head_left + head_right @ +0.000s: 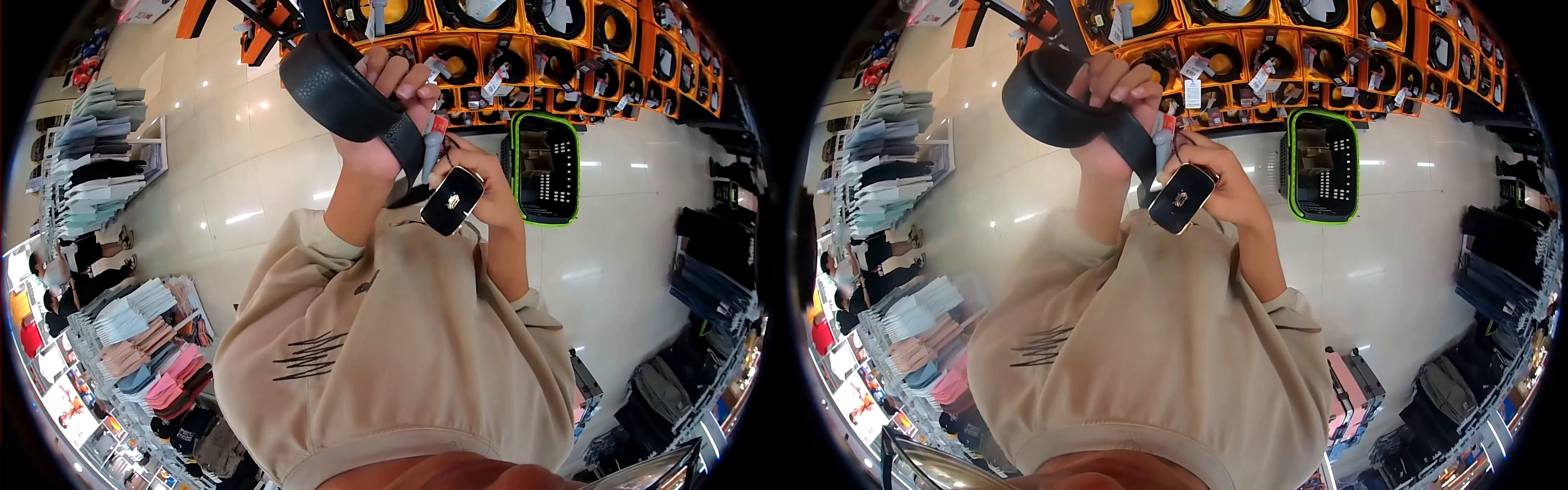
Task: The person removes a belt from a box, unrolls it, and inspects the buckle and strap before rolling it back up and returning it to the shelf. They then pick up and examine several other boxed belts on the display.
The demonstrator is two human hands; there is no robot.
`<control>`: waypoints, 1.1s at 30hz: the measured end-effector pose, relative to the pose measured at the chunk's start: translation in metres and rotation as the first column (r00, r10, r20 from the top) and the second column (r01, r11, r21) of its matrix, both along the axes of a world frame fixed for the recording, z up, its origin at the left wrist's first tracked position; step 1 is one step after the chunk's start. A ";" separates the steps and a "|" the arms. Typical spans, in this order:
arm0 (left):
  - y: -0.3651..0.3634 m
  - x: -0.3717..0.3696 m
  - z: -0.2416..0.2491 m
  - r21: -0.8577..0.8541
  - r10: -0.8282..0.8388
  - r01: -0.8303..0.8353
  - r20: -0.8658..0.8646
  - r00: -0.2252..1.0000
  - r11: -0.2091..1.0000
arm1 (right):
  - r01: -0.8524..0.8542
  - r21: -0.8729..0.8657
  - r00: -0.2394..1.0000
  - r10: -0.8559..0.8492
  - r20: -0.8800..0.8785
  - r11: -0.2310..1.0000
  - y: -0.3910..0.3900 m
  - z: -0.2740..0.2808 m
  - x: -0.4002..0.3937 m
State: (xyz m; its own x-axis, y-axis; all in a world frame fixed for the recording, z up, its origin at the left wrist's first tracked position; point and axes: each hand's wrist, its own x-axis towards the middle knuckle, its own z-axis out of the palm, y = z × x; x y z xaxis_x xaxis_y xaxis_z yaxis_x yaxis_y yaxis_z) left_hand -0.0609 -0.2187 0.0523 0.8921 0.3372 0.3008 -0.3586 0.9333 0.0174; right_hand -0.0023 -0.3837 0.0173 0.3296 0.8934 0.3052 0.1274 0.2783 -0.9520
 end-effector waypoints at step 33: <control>0.062 -0.045 0.020 0.309 0.294 -0.257 -0.078 0.953 0.916 | 0.667 -0.275 0.726 -0.688 0.031 0.692 -0.194 -0.139 0.048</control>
